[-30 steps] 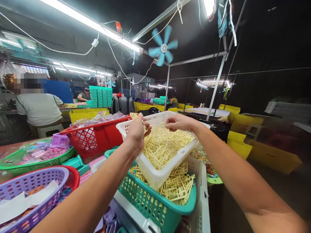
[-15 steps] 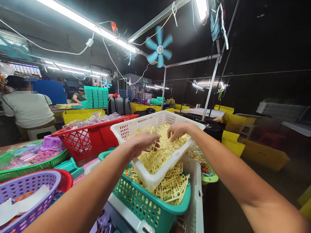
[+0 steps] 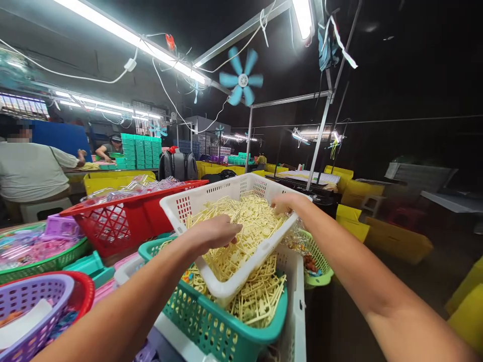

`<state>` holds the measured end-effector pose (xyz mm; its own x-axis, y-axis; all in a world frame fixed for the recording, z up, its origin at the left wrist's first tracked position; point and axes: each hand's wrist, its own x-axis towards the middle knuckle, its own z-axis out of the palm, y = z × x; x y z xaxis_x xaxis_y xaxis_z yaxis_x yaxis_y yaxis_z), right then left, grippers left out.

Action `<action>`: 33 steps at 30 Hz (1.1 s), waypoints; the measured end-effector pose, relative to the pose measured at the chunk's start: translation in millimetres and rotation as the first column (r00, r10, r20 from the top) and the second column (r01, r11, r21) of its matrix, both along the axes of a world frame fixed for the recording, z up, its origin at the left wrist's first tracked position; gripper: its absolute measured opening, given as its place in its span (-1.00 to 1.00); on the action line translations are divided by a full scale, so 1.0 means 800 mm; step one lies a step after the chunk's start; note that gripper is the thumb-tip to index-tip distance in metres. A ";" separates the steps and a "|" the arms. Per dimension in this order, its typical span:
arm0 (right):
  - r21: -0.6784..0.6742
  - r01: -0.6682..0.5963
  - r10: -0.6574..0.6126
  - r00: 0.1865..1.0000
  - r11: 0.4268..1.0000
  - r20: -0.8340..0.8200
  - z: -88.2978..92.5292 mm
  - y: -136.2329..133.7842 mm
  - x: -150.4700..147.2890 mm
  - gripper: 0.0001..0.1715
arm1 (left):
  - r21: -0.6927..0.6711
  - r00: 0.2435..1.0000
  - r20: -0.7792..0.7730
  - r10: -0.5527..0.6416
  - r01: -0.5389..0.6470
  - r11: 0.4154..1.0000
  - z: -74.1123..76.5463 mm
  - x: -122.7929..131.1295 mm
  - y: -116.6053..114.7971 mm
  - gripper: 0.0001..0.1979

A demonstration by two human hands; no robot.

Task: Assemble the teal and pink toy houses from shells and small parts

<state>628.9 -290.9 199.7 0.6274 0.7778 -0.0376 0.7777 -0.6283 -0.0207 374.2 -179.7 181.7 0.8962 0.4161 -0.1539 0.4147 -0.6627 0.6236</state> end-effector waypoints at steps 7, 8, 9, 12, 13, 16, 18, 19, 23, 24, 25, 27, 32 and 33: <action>0.038 0.021 -0.019 0.999 0.999 -0.038 -0.002 0.001 0.010 -0.79 | -0.088 0.996 0.080 0.049 -0.042 0.995 -0.009 0.007 0.007 -0.65; 0.090 0.010 -0.006 0.999 0.996 -0.051 0.003 -0.002 0.006 -0.77 | -0.126 0.991 0.118 0.068 -0.053 0.991 -0.011 0.008 0.008 -0.65; 0.147 0.003 0.007 0.997 0.989 -0.071 0.008 -0.005 0.002 -0.77 | -0.173 0.983 0.162 0.085 -0.057 0.983 -0.013 0.009 0.009 -0.64; 0.344 -0.007 0.058 0.989 0.939 -0.139 0.025 -0.021 -0.023 -0.84 | -0.357 0.945 0.306 0.120 -0.003 0.934 -0.014 0.011 0.012 -0.64; 0.412 -0.011 0.080 0.985 0.911 -0.151 0.031 -0.026 -0.035 -0.86 | -0.413 0.929 0.348 0.128 0.030 0.910 -0.012 0.010 0.013 -0.62; 0.600 -0.040 0.167 0.973 0.799 -0.158 0.044 -0.042 -0.084 -0.85 | -0.537 0.871 0.468 0.153 0.143 0.831 -0.001 0.002 0.010 -0.51; 0.723 -0.072 0.283 0.943 0.687 -0.176 0.050 -0.051 -0.125 -0.85 | -0.596 0.803 0.572 0.166 0.268 0.757 0.009 -0.013 0.003 -0.41; 0.772 -0.086 0.356 0.915 0.630 -0.188 0.053 -0.056 -0.147 -0.85 | -0.609 0.764 0.621 0.175 0.330 0.721 0.014 -0.023 -0.002 -0.38; 0.804 -0.154 0.513 0.833 0.575 -0.207 0.054 -0.064 -0.242 -0.82 | -0.584 0.667 0.705 0.241 0.352 0.731 0.021 -0.078 -0.038 -0.31; 0.804 -0.168 0.528 0.825 0.570 -0.202 0.051 -0.062 -0.265 -0.82 | -0.579 0.665 0.699 0.262 0.312 0.754 0.018 -0.095 -0.049 -0.29; 0.808 -0.183 0.554 0.808 0.560 -0.201 0.046 -0.059 -0.287 -0.83 | -0.575 0.665 0.692 0.282 0.271 0.772 0.013 -0.112 -0.059 -0.28; 0.829 -0.227 0.626 0.759 0.511 -0.178 0.031 -0.052 -0.330 -0.83 | -0.575 0.678 0.671 0.300 0.221 0.788 -0.004 -0.148 -0.078 -0.28; 0.735 -0.511 0.778 0.627 0.446 -0.036 -0.031 -0.066 -0.418 -0.73 | -0.726 0.814 0.481 0.327 0.161 0.668 -0.066 -0.264 -0.117 -0.61; 0.698 -0.581 0.815 0.579 0.418 -0.006 -0.048 -0.076 -0.431 -0.79 | -0.761 0.860 0.415 0.296 0.149 0.632 -0.081 -0.291 -0.125 -0.67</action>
<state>283.9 -351.9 161.3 -0.1105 0.8515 0.5125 0.8036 0.3800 -0.4582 141.3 -279.9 117.2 0.9081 0.4182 -0.0219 -0.0456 0.1508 0.9875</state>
